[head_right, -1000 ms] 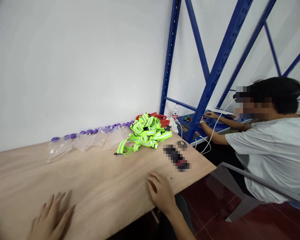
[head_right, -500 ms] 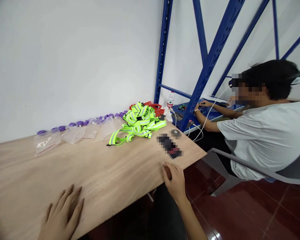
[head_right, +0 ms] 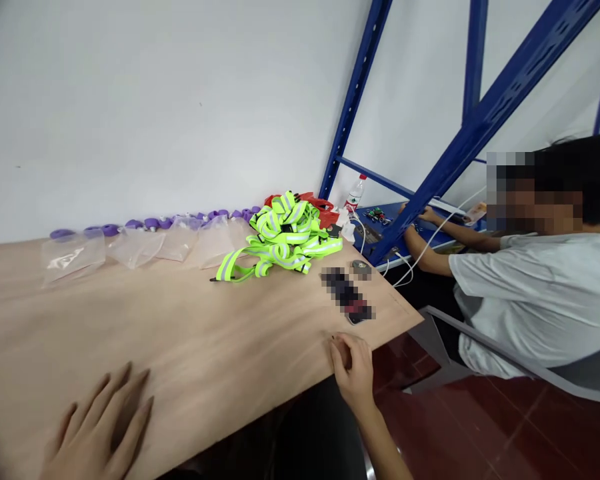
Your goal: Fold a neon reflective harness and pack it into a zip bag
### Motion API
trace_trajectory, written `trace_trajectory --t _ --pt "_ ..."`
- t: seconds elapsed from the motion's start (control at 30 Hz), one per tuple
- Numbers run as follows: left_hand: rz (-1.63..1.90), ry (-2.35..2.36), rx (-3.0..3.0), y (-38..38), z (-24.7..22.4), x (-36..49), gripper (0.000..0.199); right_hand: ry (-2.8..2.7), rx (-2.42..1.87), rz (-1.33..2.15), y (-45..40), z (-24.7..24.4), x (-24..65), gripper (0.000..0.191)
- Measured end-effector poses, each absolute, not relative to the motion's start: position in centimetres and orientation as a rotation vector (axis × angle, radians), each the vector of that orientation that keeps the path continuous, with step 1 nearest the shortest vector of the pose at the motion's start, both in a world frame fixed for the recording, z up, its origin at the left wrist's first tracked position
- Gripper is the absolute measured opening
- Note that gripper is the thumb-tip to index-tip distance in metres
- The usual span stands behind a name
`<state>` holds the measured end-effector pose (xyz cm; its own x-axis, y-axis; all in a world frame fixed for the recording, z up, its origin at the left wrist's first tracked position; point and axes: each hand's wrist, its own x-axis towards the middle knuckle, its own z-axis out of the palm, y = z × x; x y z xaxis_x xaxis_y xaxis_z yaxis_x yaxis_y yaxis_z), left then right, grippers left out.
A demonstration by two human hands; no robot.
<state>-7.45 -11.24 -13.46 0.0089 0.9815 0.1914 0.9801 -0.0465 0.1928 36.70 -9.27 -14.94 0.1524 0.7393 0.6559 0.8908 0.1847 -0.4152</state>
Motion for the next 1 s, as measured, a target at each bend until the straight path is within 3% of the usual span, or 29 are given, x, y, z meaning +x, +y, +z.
trace_trajectory --t 0.2,1.0 --pt "0.466 2.205 2.239 -10.9 -11.2 -5.8 0.058 -1.573 -1.577 -0.198 -9.1 -14.9 36.1 0.019" --pt "0.475 2.209 2.123 -10.4 -10.8 -5.2 0.049 -1.645 -1.463 -0.239 -9.5 -16.5 36.3 0.03"
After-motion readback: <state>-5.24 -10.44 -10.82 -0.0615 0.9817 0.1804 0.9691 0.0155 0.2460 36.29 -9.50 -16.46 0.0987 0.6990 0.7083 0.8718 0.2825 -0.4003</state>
